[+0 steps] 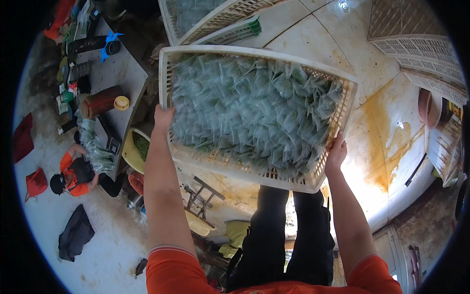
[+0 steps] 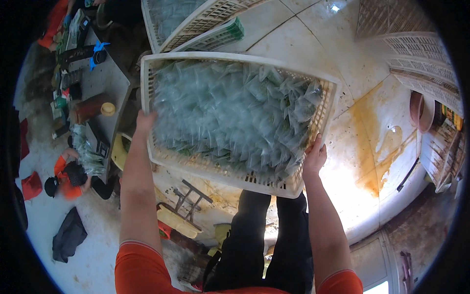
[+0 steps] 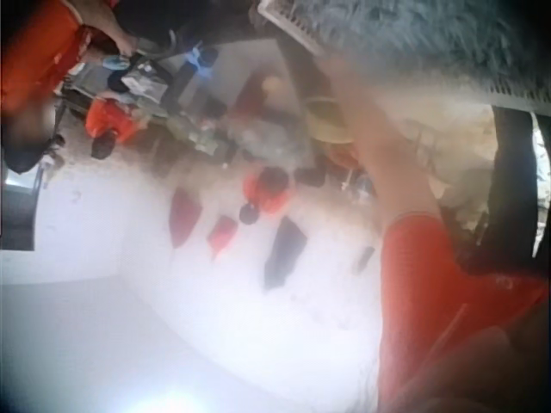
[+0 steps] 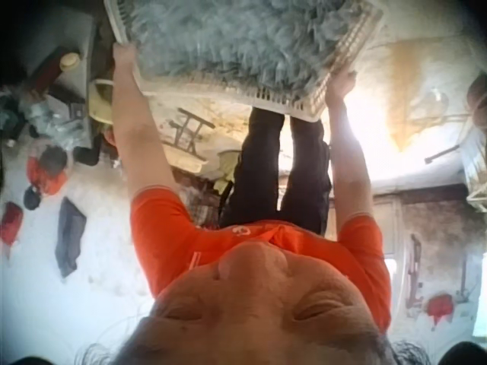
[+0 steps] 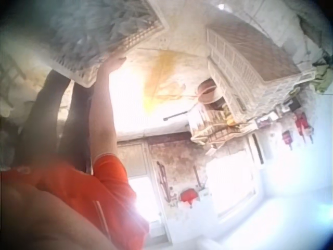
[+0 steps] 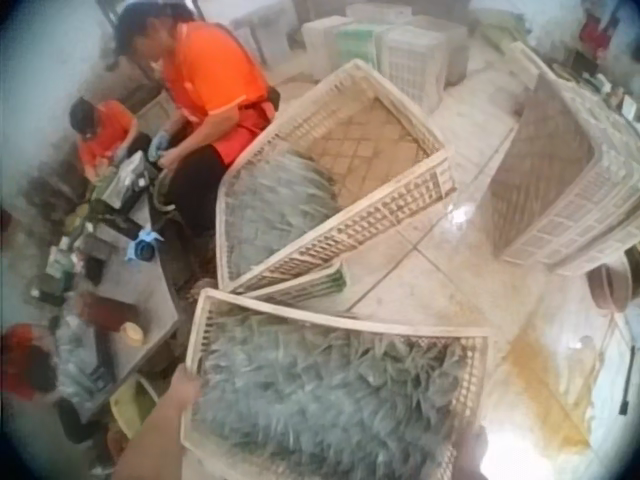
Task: The person scoops green tea leaves from a bowl into small plastic bags, weighs each bag on a digital scale, and places the filled bags into a basket. The person repeats this process continuously.
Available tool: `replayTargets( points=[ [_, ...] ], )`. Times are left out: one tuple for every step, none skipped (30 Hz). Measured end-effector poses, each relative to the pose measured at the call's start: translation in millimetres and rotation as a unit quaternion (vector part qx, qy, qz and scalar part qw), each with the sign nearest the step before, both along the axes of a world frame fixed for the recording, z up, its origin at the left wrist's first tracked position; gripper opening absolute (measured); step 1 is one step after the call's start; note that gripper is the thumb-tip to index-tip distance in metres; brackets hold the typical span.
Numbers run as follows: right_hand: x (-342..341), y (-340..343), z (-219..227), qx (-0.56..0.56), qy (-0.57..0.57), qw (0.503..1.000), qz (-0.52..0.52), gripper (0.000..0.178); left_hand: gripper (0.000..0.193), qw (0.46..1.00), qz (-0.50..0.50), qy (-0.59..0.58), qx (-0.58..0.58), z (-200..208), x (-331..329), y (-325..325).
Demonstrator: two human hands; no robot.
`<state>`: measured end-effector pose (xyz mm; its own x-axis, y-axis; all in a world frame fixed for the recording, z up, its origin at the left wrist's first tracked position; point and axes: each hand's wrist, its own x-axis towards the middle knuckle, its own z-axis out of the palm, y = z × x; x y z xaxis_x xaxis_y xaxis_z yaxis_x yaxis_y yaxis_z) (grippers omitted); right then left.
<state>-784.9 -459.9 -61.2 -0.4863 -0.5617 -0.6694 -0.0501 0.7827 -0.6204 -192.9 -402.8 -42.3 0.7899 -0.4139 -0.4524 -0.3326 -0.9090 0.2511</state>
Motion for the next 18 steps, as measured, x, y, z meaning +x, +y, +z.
replayTargets(
  points=[
    [-1.7, -0.1, -1.1, -0.018, -0.03, 0.999, -0.018, 0.059, 0.055, 1.0, 0.001, -0.021, -0.002, -3.3, 1.2, 2.0],
    [-2.2, -2.6, -2.1, -0.005, -0.036, 0.999, -0.012, 0.06, 0.055, 1.0, -0.01, -0.016, 0.011, -2.3, 3.7, 4.8],
    [-3.2, -6.9, -1.5, 0.007, -0.039, 0.999, -0.008, 0.061, 0.054, 0.999, -0.024, -0.009, 0.023, -1.1, 5.8, 7.8],
    [-4.3, -12.6, 3.0, 0.017, -0.042, 0.999, -0.004, 0.063, 0.054, 0.999, -0.037, -0.003, 0.033, 3.7, 8.0, 12.4],
    [-7.4, -16.4, 11.9, 0.046, -0.047, 0.998, 0.007, 0.063, 0.053, 0.996, -0.06, -0.022, 0.056, 10.7, 7.5, 19.7],
    [-12.3, -21.8, 22.5, 0.072, -0.053, 0.996, 0.019, 0.063, 0.052, 0.993, -0.083, -0.043, 0.075, 17.8, 8.0, 28.0],
    [-17.1, -32.9, 31.5, 0.093, -0.063, 0.993, 0.036, 0.064, 0.051, 0.993, -0.09, -0.018, 0.07, 28.9, 15.2, 44.2],
    [-31.5, -34.3, 41.5, 0.096, -0.015, 0.995, 0.034, 0.067, 0.048, 0.996, -0.078, 0.018, 0.03, 44.7, -3.2, 50.0],
    [-50.4, -35.0, 61.0, 0.1, -0.001, 0.994, 0.037, 0.066, 0.047, 0.997, -0.061, 0.053, -0.01, 64.4, -20.7, 58.2],
    [-63.5, -36.4, 89.0, 0.094, -0.003, 0.994, 0.049, 0.065, 0.045, 0.995, -0.041, 0.085, -0.046, 82.1, -36.5, 68.2],
    [-81.2, -35.3, 117.7, 0.092, 0.007, 0.995, 0.048, 0.062, 0.041, 0.993, -0.039, 0.107, -0.04, 116.1, -61.1, 65.0],
    [-104.3, -31.7, 146.2, 0.095, 0.012, 0.993, 0.069, 0.059, 0.037, 0.991, -0.036, 0.126, -0.033, 159.2, -87.2, 59.4],
    [-122.0, -31.3, 177.4, 0.085, 0.01, 0.994, 0.074, 0.056, 0.035, 0.989, -0.042, 0.125, -0.063, 190.7, -102.7, 66.6],
    [-137.7, -32.4, 216.1, 0.077, 0.005, 0.994, 0.072, 0.052, 0.032, 0.991, -0.019, 0.118, -0.059, 225.1, -121.4, 65.5],
    [-152.3, -33.9, 257.0, 0.068, 0.003, 0.995, 0.069, 0.049, 0.03, 0.976, 0.057, 0.188, -0.097, 249.0, -132.2, 75.5],
    [-167.0, -38.0, 296.4, 0.059, 0.001, 0.996, 0.065, 0.046, 0.027, 0.972, 0.075, 0.195, -0.108, 287.0, -154.8, 65.3],
    [-179.1, -43.2, 335.5, 0.05, -0.003, 0.997, 0.064, 0.042, 0.025, 0.971, 0.084, 0.187, -0.123, 309.3, -168.3, 68.2],
    [-188.3, -50.5, 373.5, 0.05, 0.005, 0.997, 0.064, 0.042, 0.024, 0.969, 0.092, 0.182, -0.139, 327.0, -178.7, 70.7]
  ],
)
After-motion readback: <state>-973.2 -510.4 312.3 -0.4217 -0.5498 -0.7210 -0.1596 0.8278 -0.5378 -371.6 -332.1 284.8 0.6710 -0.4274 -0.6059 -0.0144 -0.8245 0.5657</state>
